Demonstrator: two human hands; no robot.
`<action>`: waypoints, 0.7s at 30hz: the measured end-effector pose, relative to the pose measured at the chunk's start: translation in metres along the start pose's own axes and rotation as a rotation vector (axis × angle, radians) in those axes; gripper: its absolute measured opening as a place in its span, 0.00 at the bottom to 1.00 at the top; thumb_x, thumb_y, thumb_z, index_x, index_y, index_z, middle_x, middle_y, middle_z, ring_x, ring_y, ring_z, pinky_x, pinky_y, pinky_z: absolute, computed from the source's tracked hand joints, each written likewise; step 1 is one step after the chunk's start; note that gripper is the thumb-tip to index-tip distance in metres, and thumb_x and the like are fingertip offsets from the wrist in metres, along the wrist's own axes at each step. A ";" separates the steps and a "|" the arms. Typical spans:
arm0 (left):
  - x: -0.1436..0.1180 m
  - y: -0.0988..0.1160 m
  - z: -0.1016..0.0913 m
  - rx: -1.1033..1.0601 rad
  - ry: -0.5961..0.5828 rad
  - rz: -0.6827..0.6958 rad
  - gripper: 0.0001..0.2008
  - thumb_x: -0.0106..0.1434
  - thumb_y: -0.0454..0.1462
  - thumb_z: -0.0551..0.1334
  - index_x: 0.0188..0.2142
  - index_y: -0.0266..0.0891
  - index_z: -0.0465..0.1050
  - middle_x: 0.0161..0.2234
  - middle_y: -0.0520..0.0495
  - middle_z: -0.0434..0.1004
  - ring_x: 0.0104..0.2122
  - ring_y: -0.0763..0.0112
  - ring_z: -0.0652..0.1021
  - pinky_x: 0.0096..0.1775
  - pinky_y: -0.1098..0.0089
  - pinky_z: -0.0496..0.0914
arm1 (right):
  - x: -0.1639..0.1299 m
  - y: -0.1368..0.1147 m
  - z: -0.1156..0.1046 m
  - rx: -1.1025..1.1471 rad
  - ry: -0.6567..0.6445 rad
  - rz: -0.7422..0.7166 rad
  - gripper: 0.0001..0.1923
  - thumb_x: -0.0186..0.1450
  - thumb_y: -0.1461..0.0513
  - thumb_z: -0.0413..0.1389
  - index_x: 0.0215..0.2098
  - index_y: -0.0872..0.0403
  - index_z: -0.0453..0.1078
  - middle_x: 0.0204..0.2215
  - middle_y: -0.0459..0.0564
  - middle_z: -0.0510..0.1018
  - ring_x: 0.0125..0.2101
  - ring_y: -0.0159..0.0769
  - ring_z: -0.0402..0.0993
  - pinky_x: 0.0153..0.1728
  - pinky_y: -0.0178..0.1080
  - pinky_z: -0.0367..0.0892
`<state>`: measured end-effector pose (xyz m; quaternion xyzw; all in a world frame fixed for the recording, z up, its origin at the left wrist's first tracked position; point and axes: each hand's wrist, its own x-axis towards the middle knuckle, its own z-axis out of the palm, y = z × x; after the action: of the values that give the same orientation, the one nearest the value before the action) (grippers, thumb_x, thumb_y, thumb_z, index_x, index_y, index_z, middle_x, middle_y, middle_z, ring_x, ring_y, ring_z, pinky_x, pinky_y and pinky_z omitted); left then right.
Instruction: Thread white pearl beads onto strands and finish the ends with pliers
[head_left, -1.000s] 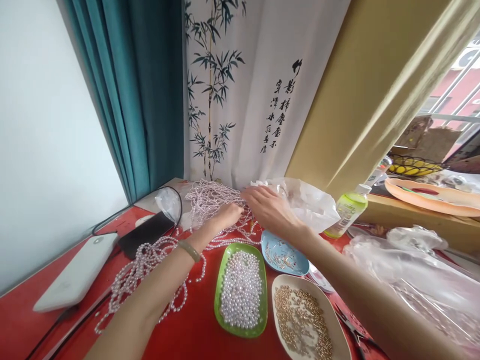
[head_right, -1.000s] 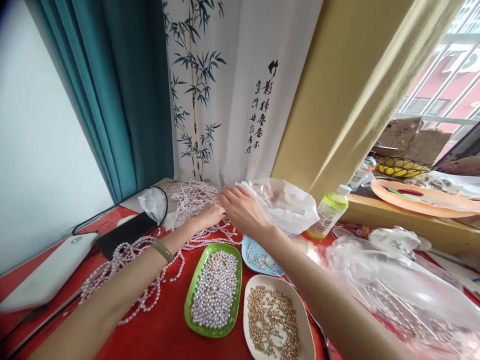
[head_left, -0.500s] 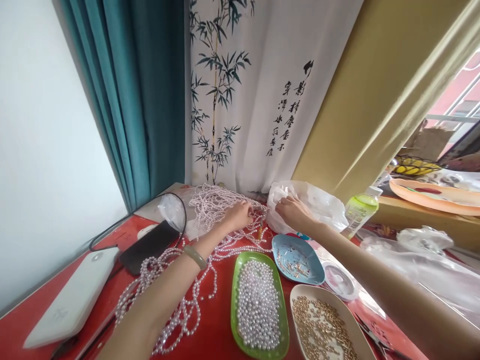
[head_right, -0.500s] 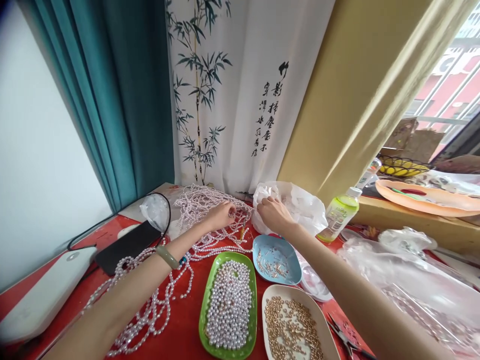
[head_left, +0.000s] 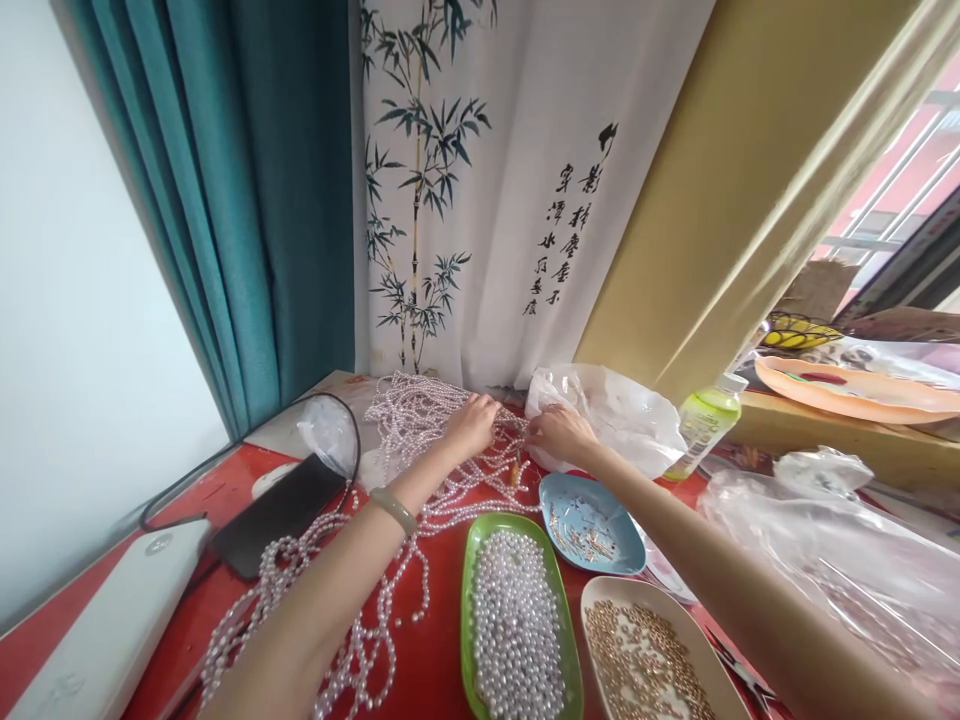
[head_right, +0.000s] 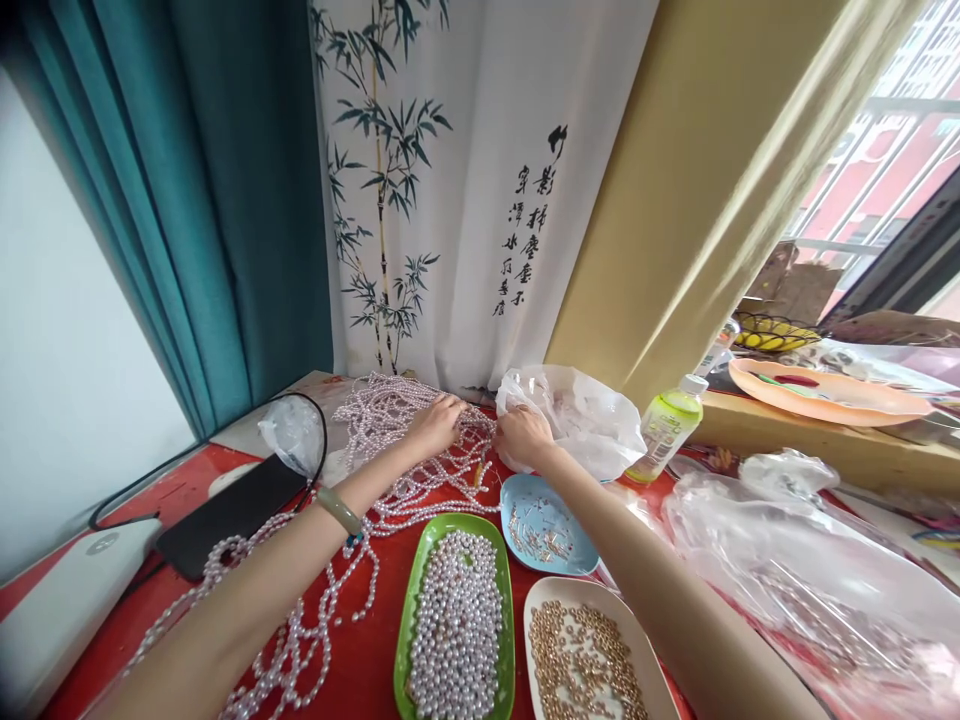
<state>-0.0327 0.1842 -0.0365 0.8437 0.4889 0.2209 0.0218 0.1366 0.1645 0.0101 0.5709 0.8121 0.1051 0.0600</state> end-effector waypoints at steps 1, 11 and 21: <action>-0.001 -0.003 -0.004 -0.023 0.025 -0.006 0.21 0.56 0.28 0.53 0.50 0.39 0.64 0.50 0.46 0.65 0.46 0.64 0.68 0.33 0.71 0.68 | 0.000 0.003 0.000 0.011 -0.002 0.000 0.13 0.60 0.57 0.49 0.36 0.52 0.74 0.36 0.52 0.74 0.41 0.41 0.65 0.35 0.36 0.60; 0.005 -0.013 -0.038 -0.050 0.017 -0.086 0.12 0.58 0.33 0.55 0.38 0.44 0.74 0.38 0.49 0.76 0.38 0.65 0.74 0.38 0.68 0.67 | -0.008 0.013 -0.009 -0.020 0.001 0.030 0.14 0.60 0.68 0.45 0.34 0.56 0.73 0.35 0.52 0.74 0.34 0.36 0.70 0.28 0.32 0.60; -0.007 -0.005 -0.031 -0.185 -0.045 -0.083 0.16 0.56 0.37 0.57 0.44 0.39 0.70 0.45 0.43 0.72 0.44 0.60 0.72 0.42 0.65 0.66 | -0.031 0.028 -0.061 -0.260 0.235 0.132 0.14 0.62 0.72 0.40 0.39 0.60 0.66 0.39 0.59 0.69 0.36 0.40 0.69 0.26 0.34 0.59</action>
<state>-0.0524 0.1757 -0.0119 0.8217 0.5005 0.2451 0.1196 0.1598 0.1388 0.0750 0.5941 0.7540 0.2785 0.0310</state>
